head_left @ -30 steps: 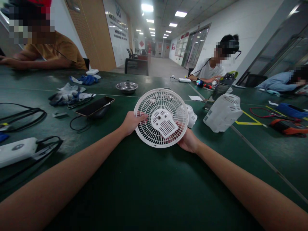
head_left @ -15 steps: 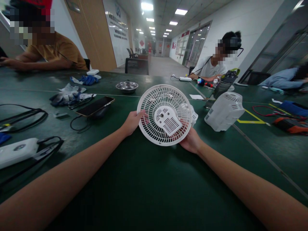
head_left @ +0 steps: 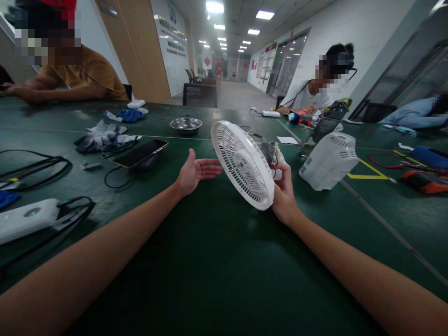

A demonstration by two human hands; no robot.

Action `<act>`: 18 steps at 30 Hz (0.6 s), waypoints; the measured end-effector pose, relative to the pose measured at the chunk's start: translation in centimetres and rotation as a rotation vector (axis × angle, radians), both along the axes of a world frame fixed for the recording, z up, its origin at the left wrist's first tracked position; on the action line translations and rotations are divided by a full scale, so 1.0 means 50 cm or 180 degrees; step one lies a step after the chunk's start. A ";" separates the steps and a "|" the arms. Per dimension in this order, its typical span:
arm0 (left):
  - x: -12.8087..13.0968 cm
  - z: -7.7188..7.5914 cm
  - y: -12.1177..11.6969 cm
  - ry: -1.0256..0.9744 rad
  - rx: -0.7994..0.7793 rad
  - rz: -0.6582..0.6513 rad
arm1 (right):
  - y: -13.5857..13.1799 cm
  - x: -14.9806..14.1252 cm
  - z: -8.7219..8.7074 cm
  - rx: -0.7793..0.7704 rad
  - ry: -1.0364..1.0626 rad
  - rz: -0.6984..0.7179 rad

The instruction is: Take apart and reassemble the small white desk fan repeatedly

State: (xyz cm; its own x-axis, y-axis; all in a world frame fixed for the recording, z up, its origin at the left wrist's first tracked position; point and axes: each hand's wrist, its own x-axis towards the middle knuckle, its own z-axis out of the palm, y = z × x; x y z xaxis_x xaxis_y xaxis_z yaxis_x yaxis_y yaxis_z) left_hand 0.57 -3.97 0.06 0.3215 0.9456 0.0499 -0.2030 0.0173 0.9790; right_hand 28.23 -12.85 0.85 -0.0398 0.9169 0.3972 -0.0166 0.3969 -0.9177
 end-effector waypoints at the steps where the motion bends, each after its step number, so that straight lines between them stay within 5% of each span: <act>1: -0.002 0.000 0.001 -0.0098 -0.0003 -0.0062 | -0.001 -0.001 0.001 0.0062 -0.0006 0.0000; 9: -0.008 0.010 -0.004 -0.0808 -0.0217 -0.0457 | -0.008 -0.001 0.012 0.0367 -0.0358 -0.0059; 18: 0.002 0.019 -0.026 -0.0894 -0.0256 -0.0463 | -0.012 -0.001 0.007 0.0353 -0.0689 0.0055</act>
